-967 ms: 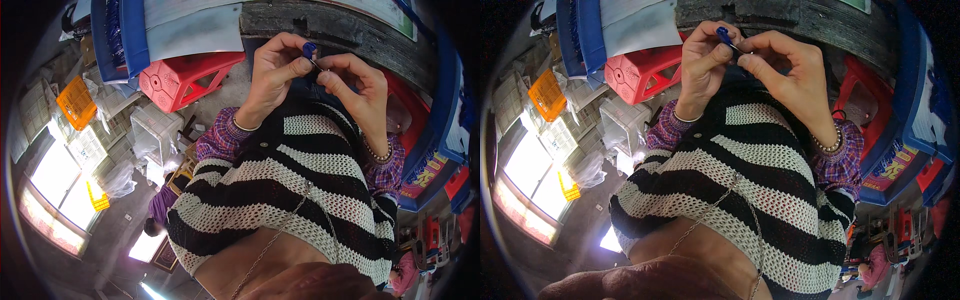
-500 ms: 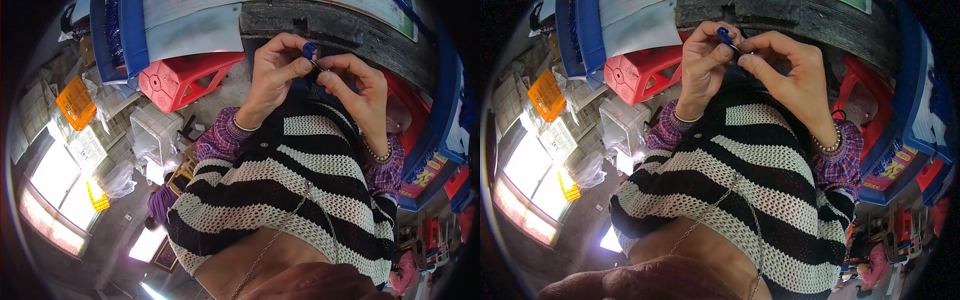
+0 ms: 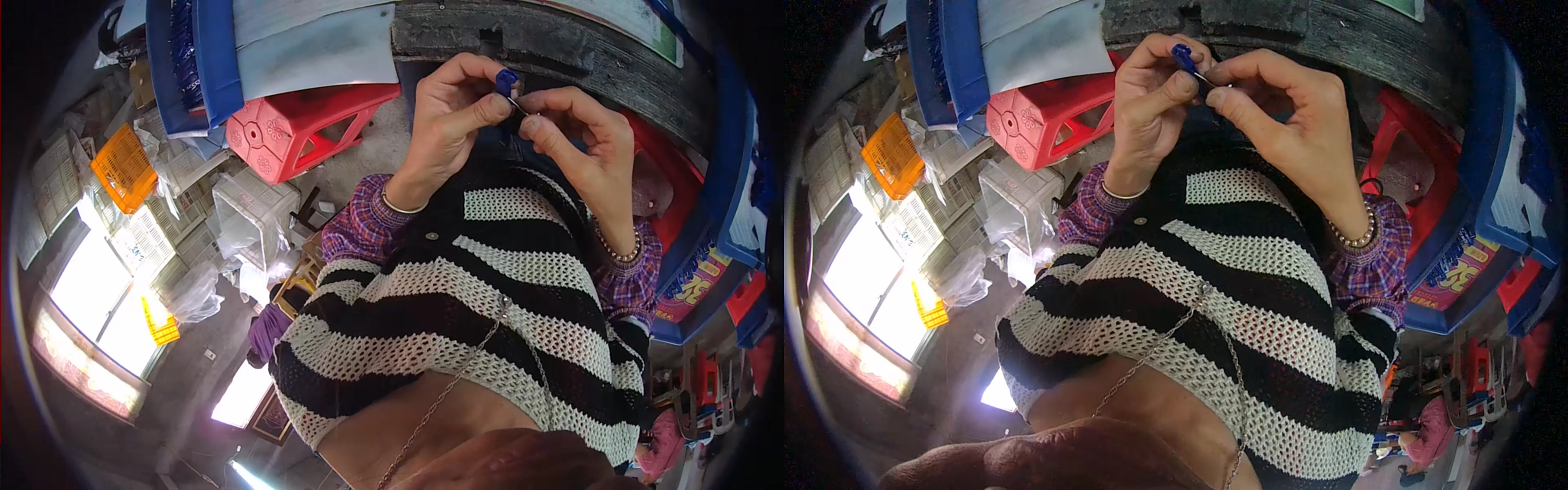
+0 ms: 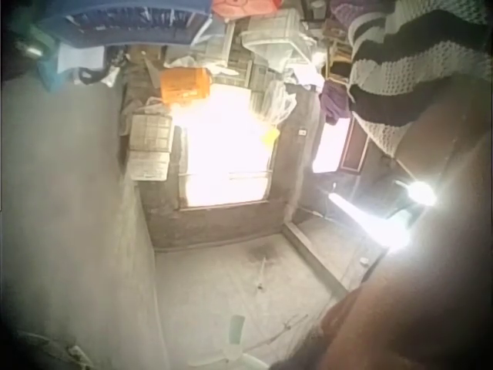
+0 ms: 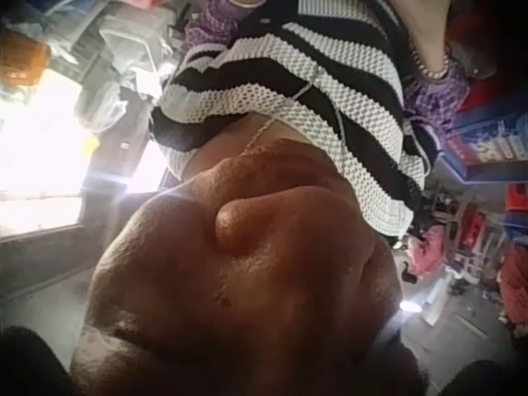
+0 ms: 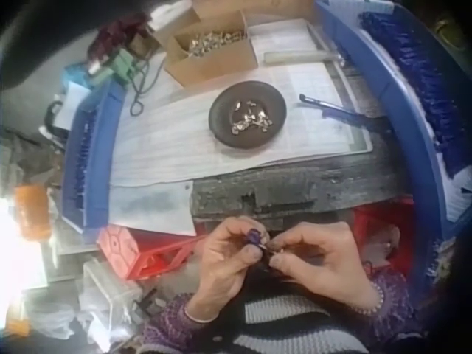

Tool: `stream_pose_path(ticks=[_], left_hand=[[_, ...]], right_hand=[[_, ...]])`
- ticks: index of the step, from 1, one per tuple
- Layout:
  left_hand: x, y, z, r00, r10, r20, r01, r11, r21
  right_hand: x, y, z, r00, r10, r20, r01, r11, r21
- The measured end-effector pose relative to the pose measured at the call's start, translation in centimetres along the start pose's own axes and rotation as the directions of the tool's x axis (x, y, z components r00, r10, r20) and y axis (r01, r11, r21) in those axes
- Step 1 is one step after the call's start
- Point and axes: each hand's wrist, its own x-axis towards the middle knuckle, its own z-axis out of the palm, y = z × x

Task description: The recorder is assembling small blue plastic components by inserting a metal pin using their hands.

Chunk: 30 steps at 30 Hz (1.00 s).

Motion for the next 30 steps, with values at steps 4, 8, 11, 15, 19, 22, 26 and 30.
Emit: stream_pose_path(ticks=[4,8,11,15,19,22,26,30], left_hand=[[0.00,-0.07,0.18,1.000,0.012,-0.004,-0.012,1.000,-0.001],[-0.10,0.23,0.30,1.000,0.006,-0.025,-0.006,1.000,0.004],[-0.17,0.26,0.29,1.000,0.004,-0.027,-0.004,1.000,0.006],[-0.26,0.18,0.19,1.000,-0.005,-0.025,0.006,0.999,0.052],[-0.17,0.03,-0.16,1.000,0.005,0.006,-0.006,0.998,0.070],[-0.10,-0.16,-0.17,1.000,0.022,0.008,-0.022,0.998,0.060],[-0.19,-0.15,-0.22,1.000,0.011,0.011,-0.011,0.998,0.067],[-0.24,0.01,-0.05,1.000,-0.002,0.010,0.001,0.998,0.056]], right_hand=[[-0.02,0.01,-0.06,1.000,-0.017,0.004,0.017,1.000,0.010],[-0.06,-0.32,-0.28,0.999,0.025,0.047,-0.023,0.998,-0.053],[-0.14,0.12,-0.05,0.999,-0.041,0.000,0.041,0.999,0.012],[-0.02,0.53,-0.25,0.996,-0.094,-0.003,0.094,0.996,-0.001],[-0.18,0.13,-0.73,1.000,-0.023,0.007,0.024,0.996,-0.085],[-0.25,0.43,-0.49,0.997,-0.039,-0.069,0.039,0.999,0.002],[-0.14,-0.01,-0.23,0.989,-0.019,-0.145,0.036,0.993,0.115],[-0.08,0.32,-0.38,0.992,-0.100,-0.074,0.108,0.988,0.112]])
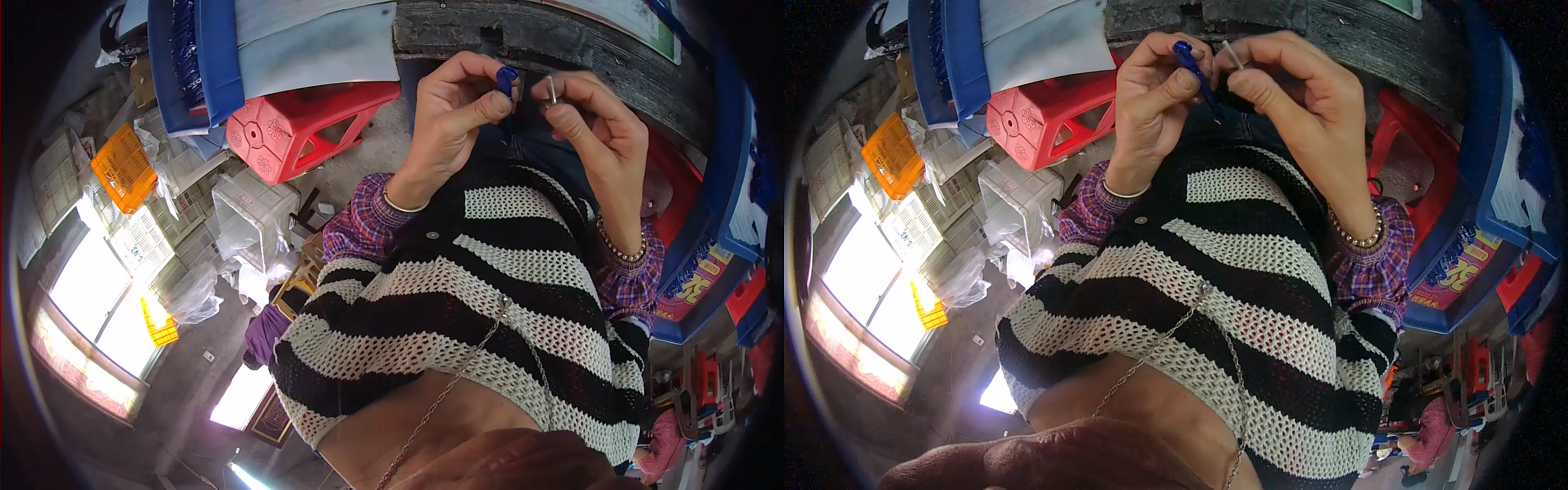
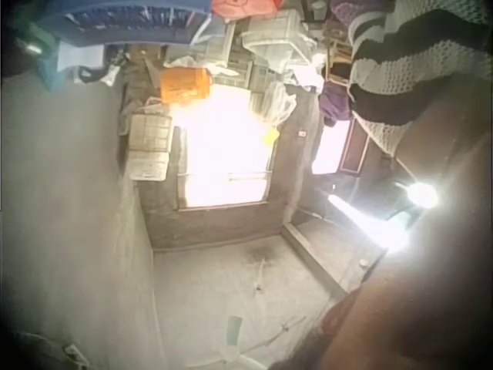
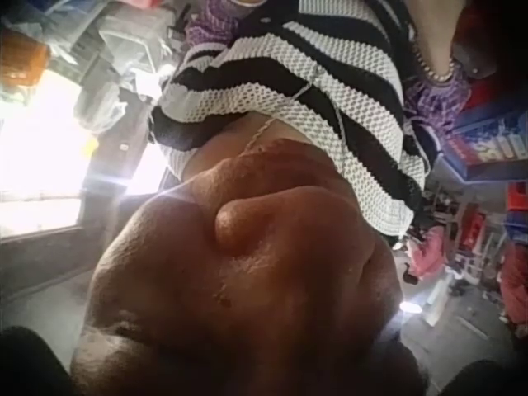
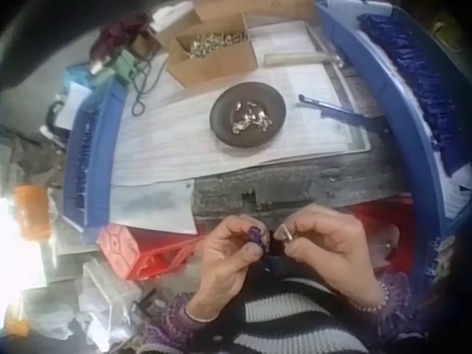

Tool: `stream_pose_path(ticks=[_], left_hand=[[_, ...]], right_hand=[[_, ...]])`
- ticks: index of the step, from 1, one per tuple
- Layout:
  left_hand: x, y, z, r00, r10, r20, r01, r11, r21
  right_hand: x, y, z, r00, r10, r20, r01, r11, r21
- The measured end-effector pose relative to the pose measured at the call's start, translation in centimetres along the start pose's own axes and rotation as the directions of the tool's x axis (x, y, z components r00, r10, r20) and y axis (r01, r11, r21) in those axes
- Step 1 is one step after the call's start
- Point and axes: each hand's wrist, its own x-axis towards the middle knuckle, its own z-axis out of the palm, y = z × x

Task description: The recorder is assembling small blue plastic components by inserting a metal pin using their hands.

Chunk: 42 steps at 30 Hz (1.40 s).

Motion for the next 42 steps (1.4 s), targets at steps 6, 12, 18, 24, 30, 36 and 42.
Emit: stream_pose_path(ticks=[6,12,18,24,30,36,42], left_hand=[[-0.1,-0.1,0.1,1.000,0.005,-0.008,-0.005,1.000,-0.020],[0.0,-0.1,0.1,1.000,0.002,-0.002,-0.002,1.000,-0.009],[0.0,0.0,0.3,1.000,-0.029,-0.009,0.029,0.999,-0.037],[0.0,0.0,0.8,0.999,-0.026,-0.044,0.024,0.999,-0.048],[0.0,0.0,0.9,0.998,-0.040,-0.044,0.039,0.999,-0.036],[-0.1,-0.1,0.4,0.999,-0.046,0.006,0.046,0.999,-0.005],[0.0,-0.1,0.6,0.999,-0.041,0.004,0.041,0.999,-0.019]], right_hand=[[-0.3,-0.4,0.4,0.995,0.078,0.056,-0.079,0.997,0.019],[0.0,-0.1,0.1,0.999,0.019,0.035,-0.020,1.000,0.015],[0.1,-0.3,-0.1,0.999,-0.038,-0.003,0.038,0.998,-0.049],[0.0,0.0,0.0,0.999,-0.034,0.037,0.033,0.999,0.015],[-0.2,-1.0,0.3,0.997,0.081,0.008,-0.081,0.995,0.065],[-0.1,-0.5,0.1,0.998,0.060,-0.023,-0.056,0.988,0.144],[-0.2,-0.4,0.2,0.997,0.075,-0.021,-0.072,0.989,0.131]])
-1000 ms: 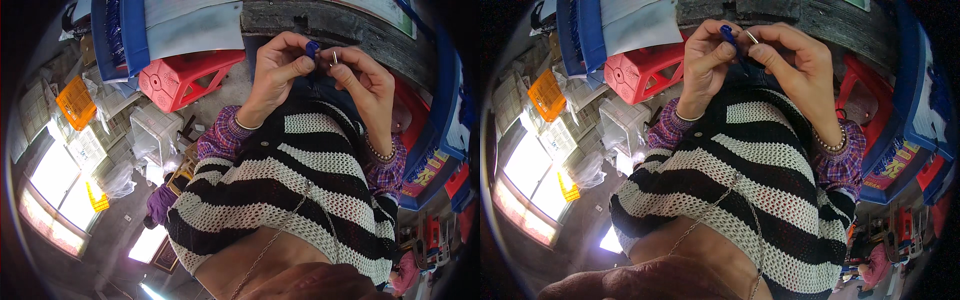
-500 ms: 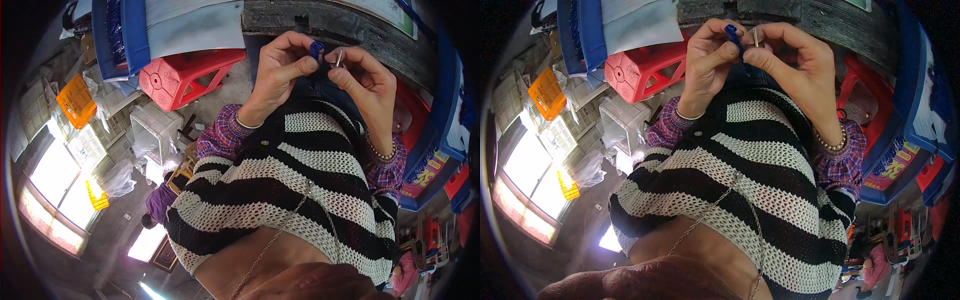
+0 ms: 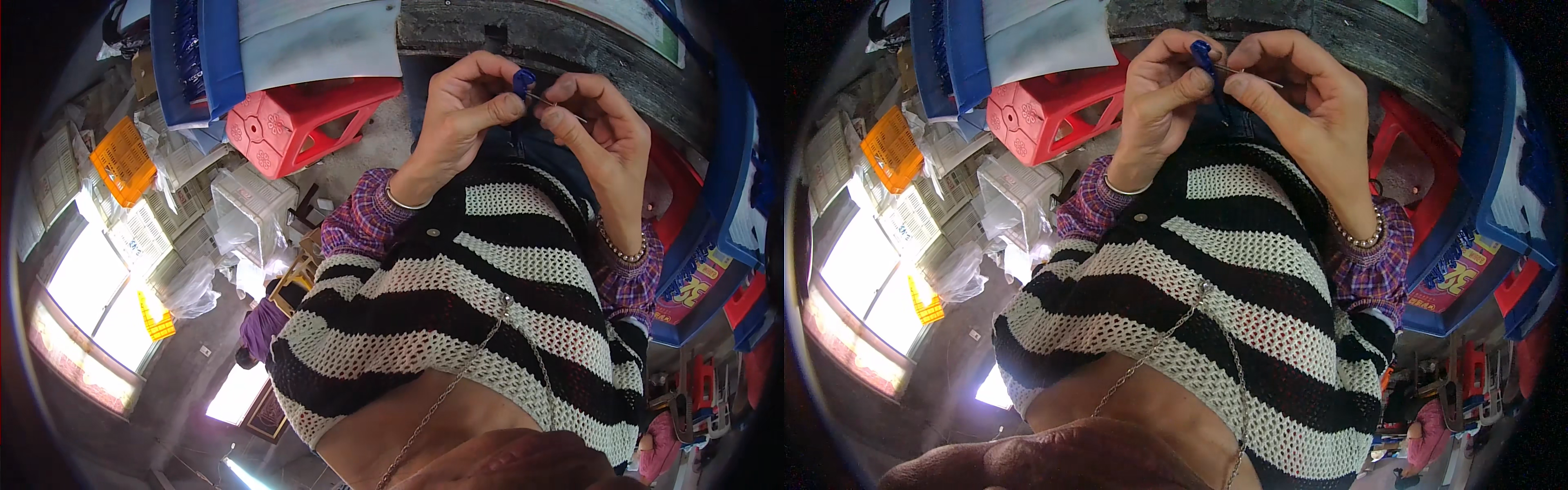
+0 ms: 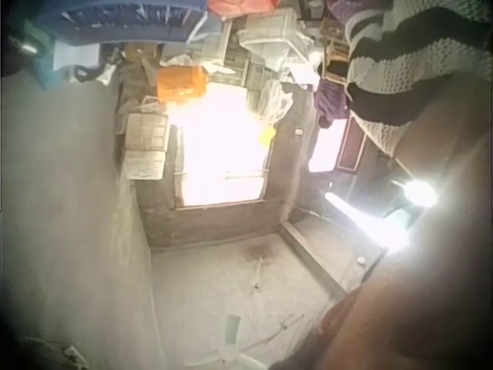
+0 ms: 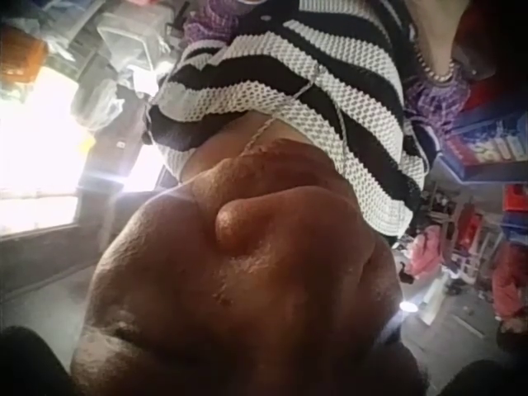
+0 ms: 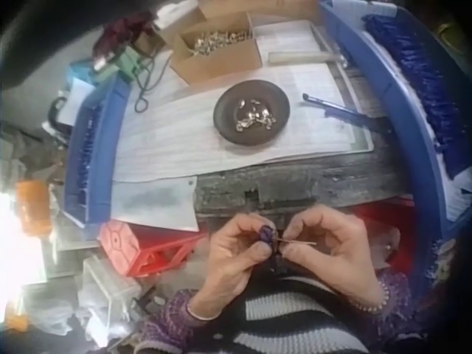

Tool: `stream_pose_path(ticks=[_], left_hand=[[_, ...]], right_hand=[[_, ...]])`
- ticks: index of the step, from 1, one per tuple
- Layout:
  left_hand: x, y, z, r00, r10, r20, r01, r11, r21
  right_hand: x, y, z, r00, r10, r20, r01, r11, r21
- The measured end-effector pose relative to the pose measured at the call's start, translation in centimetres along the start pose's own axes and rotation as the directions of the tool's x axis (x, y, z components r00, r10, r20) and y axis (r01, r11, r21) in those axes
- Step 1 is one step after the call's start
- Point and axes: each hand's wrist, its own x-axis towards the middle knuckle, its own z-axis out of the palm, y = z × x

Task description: The recorder is assembling small blue plastic components by inserting a metal pin using their hands.

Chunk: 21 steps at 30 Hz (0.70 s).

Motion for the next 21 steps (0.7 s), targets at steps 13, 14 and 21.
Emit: stream_pose_path(ticks=[13,14,21], left_hand=[[0.04,-0.16,-0.27,1.000,-0.013,-0.008,0.013,1.000,0.001],[0.05,-0.15,-0.28,1.000,-0.013,-0.008,0.013,1.000,0.001],[0.06,-0.19,-0.39,1.000,-0.006,0.008,0.006,1.000,-0.019]], right_hand=[[0.08,0.26,-0.44,0.998,0.060,0.021,-0.060,0.998,0.014],[0.10,0.35,-0.44,0.998,0.060,0.021,-0.061,0.998,0.014],[0.12,0.52,-0.23,1.000,0.022,0.015,-0.022,0.999,0.028]])
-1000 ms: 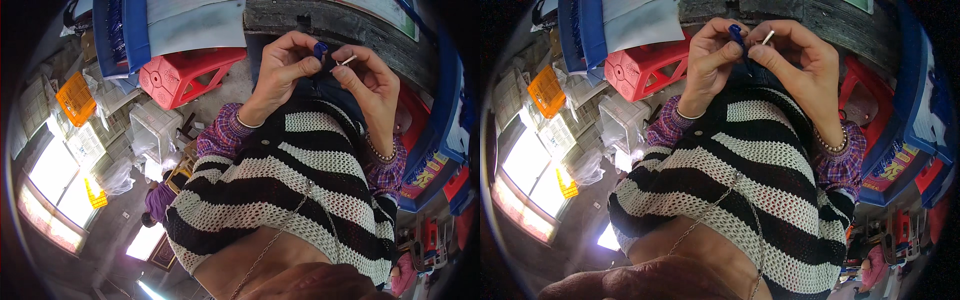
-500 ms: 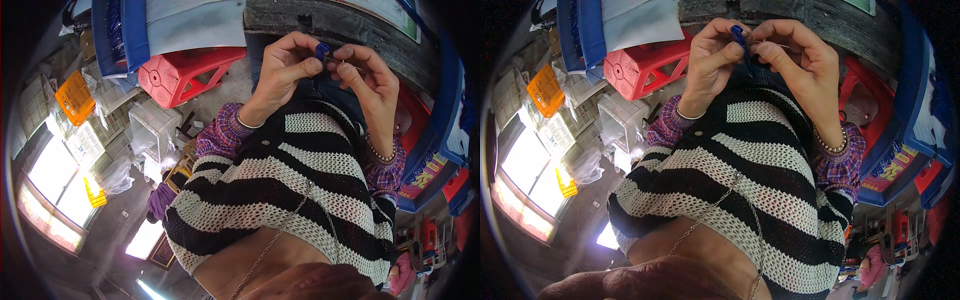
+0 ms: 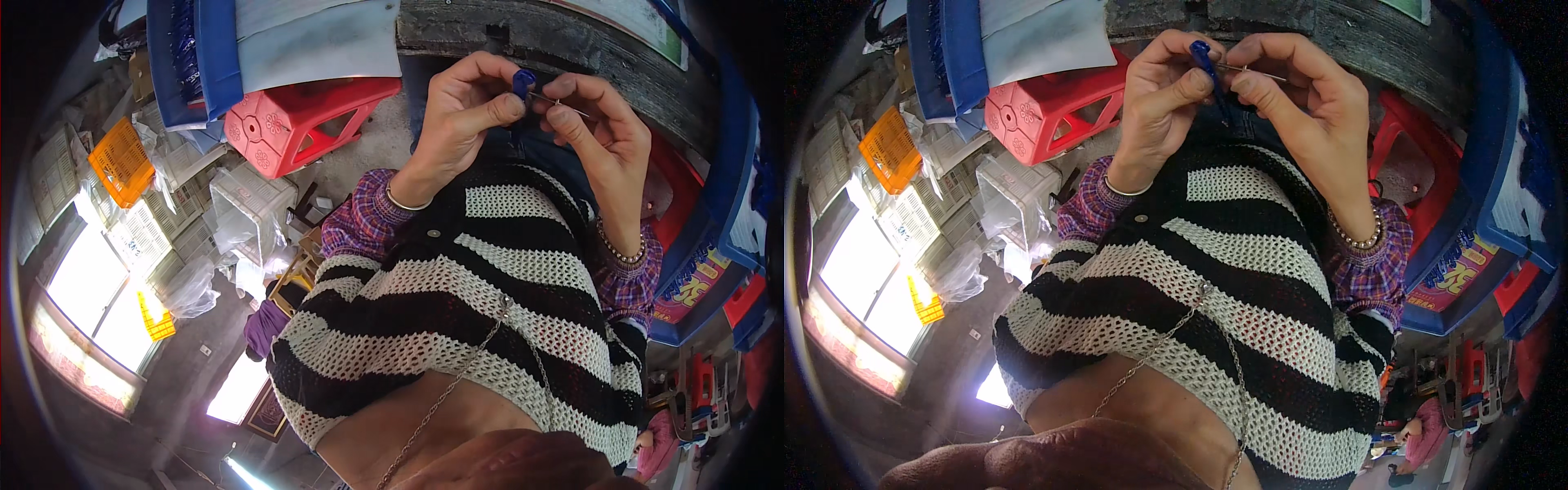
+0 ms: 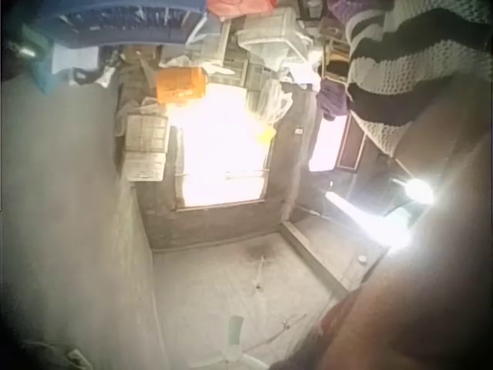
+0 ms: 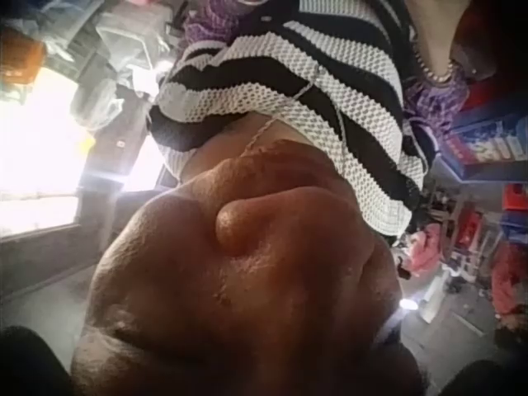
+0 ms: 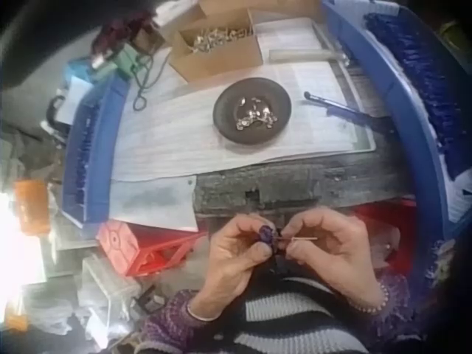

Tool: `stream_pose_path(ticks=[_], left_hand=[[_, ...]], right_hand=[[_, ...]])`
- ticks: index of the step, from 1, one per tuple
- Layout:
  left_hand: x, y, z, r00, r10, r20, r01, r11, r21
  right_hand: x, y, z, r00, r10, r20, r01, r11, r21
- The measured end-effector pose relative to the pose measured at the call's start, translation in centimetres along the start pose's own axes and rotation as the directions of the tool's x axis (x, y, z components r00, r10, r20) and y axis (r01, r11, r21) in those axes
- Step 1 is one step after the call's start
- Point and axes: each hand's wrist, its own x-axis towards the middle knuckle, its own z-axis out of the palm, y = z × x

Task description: The recorder is assembling small blue plastic components by inserting a metal pin using their hands.

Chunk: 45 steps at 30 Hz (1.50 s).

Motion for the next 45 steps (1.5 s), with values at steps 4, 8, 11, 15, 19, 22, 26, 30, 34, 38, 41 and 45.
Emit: stream_pose_path(ticks=[4,8,11,15,19,22,26,30,34,38,41,45], left_hand=[[-0.03,-0.07,-0.04,1.000,0.012,0.000,-0.012,1.000,0.011],[0.02,0.10,0.08,1.000,0.010,-0.003,-0.010,1.000,0.004],[-0.03,0.02,-0.01,1.000,0.012,0.002,-0.012,1.000,0.007],[0.04,0.16,0.25,1.000,0.009,0.003,-0.009,1.000,0.010],[0.02,0.14,0.22,1.000,0.007,-0.002,-0.007,1.000,0.006],[-0.02,0.02,0.09,1.000,0.005,-0.009,-0.005,1.000,0.004],[-0.03,-0.02,0.00,1.000,0.009,-0.009,-0.009,1.000,0.007],[-0.01,-0.03,0.10,1.000,0.018,-0.015,-0.017,1.000,0.015],[0.07,-0.07,-0.04,1.000,0.024,-0.002,-0.024,0.999,0.036],[0.03,-0.07,0.02,1.000,0.028,-0.005,-0.028,0.999,0.045],[0.01,-0.06,0.04,1.000,0.020,-0.004,-0.019,0.999,0.048],[0.04,-0.29,-0.06,0.999,0.044,-0.021,-0.043,0.999,0.018]], right_hand=[[-0.02,-0.09,0.38,1.000,0.009,-0.019,-0.011,0.998,-0.061],[0.03,0.16,0.00,1.000,-0.021,0.014,0.022,0.996,-0.092],[-0.02,0.09,0.13,1.000,0.017,-0.017,-0.019,0.994,-0.111],[0.01,0.21,-0.10,1.000,-0.012,0.010,0.014,0.984,-0.177],[0.04,0.19,-0.15,1.000,-0.006,0.018,0.010,0.972,-0.234],[0.09,0.09,-0.15,1.000,0.004,0.027,0.005,0.949,-0.315],[0.13,0.11,-0.09,1.000,0.000,0.030,0.009,0.950,-0.311],[0.19,0.13,-0.26,0.999,-0.039,0.035,0.049,0.921,-0.385],[-0.13,-0.25,-0.17,0.996,-0.081,-0.021,0.069,0.938,-0.341],[-0.20,0.01,-0.28,0.996,-0.084,-0.025,0.074,0.958,-0.279],[-0.25,-0.17,-0.18,0.997,-0.062,-0.042,0.048,0.963,-0.265],[-0.25,-0.15,-0.08,0.998,-0.055,-0.043,0.045,0.977,-0.207]])
